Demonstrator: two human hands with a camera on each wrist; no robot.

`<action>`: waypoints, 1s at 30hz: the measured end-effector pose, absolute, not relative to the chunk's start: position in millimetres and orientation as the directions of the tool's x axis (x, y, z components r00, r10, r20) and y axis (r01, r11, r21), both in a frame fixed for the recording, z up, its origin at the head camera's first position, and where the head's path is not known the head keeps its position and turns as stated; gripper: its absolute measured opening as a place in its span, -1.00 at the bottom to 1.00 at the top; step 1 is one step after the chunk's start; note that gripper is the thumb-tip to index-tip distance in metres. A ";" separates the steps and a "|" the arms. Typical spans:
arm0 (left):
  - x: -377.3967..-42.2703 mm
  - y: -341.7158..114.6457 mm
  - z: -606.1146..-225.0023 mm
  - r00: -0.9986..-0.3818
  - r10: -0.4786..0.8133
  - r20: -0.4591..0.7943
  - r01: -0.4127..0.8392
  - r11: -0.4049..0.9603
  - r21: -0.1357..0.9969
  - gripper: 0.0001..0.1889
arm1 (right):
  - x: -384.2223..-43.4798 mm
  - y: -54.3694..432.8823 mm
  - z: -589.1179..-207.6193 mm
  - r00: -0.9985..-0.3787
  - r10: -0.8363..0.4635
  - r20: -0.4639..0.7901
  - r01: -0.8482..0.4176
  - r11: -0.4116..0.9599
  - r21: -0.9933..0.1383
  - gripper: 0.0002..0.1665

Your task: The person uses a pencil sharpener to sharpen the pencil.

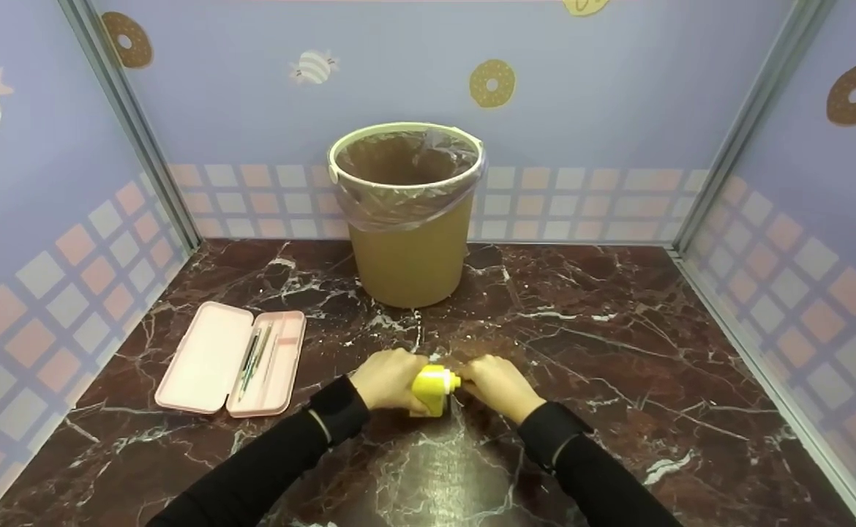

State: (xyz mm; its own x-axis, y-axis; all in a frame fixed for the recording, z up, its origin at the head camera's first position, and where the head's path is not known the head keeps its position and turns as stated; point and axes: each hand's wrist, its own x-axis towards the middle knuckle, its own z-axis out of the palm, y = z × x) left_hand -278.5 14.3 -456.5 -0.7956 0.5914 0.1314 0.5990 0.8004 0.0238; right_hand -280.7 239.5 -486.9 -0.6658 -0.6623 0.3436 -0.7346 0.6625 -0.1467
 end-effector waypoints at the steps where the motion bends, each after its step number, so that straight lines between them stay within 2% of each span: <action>1: -278.6 14.2 -456.9 -0.796 0.589 0.137 0.597 0.802 0.025 -0.47 | -280.2 239.2 -487.4 -0.668 -0.661 0.343 -0.733 0.664 -0.146 -0.76; 12: -277.4 14.2 -459.0 -0.802 0.576 0.155 0.589 0.806 0.053 -0.48 | -270.4 239.8 -491.9 -0.698 -0.630 0.339 -0.707 0.683 -0.186 -0.74; 23: -277.9 14.6 -457.4 -0.803 0.574 0.164 0.588 0.807 0.056 -0.46 | -259.8 241.2 -492.9 -0.634 -0.687 0.354 -0.767 0.616 -0.177 -0.97; 30: -277.8 14.6 -457.8 -0.811 0.566 0.147 0.578 0.814 0.058 -0.47 | -251.3 239.7 -493.9 -0.599 -0.705 0.380 -0.793 0.589 -0.155 -0.85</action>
State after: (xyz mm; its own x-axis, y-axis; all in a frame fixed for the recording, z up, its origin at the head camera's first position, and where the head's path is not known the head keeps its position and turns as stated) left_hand -277.8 14.6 -457.8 -0.8111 0.5661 0.1469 0.5785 0.8136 0.0585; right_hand -251.3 239.7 -493.9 -0.5985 -0.7054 0.3796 -0.7929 0.5893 -0.1551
